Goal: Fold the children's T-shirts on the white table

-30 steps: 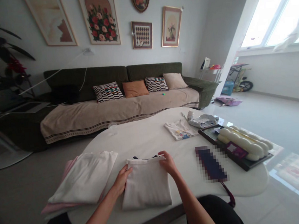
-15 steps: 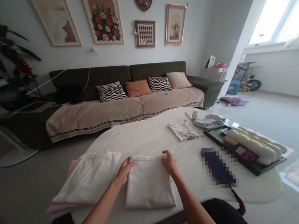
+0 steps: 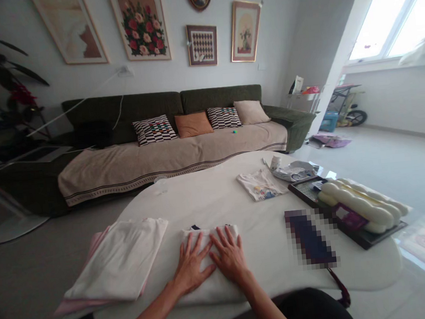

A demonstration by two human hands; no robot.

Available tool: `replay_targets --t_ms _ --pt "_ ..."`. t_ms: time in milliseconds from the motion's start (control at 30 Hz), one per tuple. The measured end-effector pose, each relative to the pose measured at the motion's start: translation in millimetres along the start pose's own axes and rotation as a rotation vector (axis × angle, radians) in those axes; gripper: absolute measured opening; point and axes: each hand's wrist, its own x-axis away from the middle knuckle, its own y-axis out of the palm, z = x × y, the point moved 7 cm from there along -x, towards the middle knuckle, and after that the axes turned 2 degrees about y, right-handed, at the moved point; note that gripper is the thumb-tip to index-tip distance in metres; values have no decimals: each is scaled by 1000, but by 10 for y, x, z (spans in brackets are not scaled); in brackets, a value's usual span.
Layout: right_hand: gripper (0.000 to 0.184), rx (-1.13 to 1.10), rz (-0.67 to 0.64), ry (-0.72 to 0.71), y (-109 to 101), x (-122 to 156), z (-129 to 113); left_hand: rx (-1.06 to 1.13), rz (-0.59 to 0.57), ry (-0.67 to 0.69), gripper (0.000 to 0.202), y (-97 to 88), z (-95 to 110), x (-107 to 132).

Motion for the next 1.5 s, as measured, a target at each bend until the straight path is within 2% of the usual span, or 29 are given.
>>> replay_targets --t_ms 267,467,600,700,800,967,1300,1400,1500 --pt "66 16 -10 1 -2 -13 34 -57 -137 -63 102 24 -14 -39" --pt "66 46 -90 18 -33 -26 -36 -71 -174 -49 108 -46 31 -46" --pt "61 62 -43 124 -44 168 -88 -77 -87 29 97 -46 66 121" --pt "63 27 -38 63 52 373 -122 -75 -17 65 82 33 22 277" --pt "64 12 -21 -6 115 492 -99 -93 29 72 82 88 -28 337" --pt "65 12 -9 -12 126 484 -53 -110 23 78 90 98 -28 311" --pt "62 37 17 47 123 494 -88 -121 16 23 80 104 -8 329" --pt "61 35 13 74 120 550 -101 -122 10 -27 80 119 -4 380" --pt "62 25 5 69 121 655 -131 -98 2 -10 78 128 38 491"
